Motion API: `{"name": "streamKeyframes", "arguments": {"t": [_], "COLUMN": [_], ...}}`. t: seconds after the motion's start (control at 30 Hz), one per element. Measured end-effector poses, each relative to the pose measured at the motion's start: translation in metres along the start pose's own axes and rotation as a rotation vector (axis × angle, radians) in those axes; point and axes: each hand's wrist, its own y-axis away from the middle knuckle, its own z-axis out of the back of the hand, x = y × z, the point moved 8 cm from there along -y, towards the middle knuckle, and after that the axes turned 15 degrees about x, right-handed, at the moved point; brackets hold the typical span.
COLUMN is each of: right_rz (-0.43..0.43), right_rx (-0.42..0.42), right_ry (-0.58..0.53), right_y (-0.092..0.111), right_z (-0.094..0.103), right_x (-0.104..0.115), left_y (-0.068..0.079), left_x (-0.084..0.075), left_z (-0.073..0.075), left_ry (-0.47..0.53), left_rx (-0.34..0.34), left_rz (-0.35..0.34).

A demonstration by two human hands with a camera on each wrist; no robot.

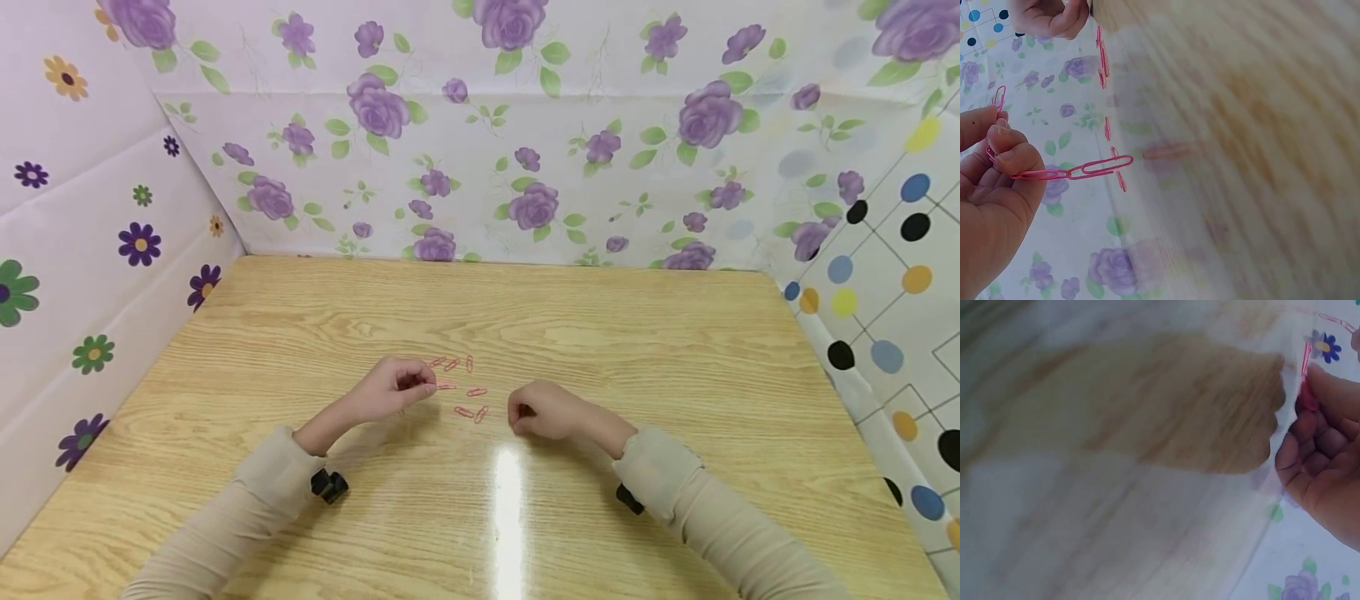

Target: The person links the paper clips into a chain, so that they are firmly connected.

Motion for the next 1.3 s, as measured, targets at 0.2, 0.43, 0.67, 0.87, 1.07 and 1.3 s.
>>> {"name": "streamKeyframes", "arguments": {"t": [0.2, 0.43, 0.67, 0.87, 1.07, 1.3], "right_rz": [0.032, -0.006, 0.013, -0.006, 0.023, 0.059], "right_rx": [-0.104, -0.217, -0.328, -0.369, -0.467, -0.529], "right_ry": [0.016, -0.067, -0.110, -0.132, -0.093, -0.104], "right_y": [0.003, 0.005, 0.006, 0.007, 0.006, -0.001], "right_z": [0.013, 0.026, 0.036, 0.039, 0.046, 0.048], "right_x": [0.000, -0.001, 0.006, 0.009, 0.019, 0.028], "left_y": [-0.001, -0.003, -0.005, -0.007, -0.008, -0.010], "left_x": [0.000, 0.001, -0.002, -0.003, -0.004, 0.006], "left_z": [-0.001, -0.004, -0.006, -0.007, -0.006, -0.006], "left_ry": [-0.013, 0.001, 0.014, 0.006, 0.022, 0.113], "left_rx": [-0.005, 0.003, 0.008, 0.008, -0.008, -0.032], "left_rz": [-0.018, -0.037, -0.038, -0.053, -0.039, 0.012]}}
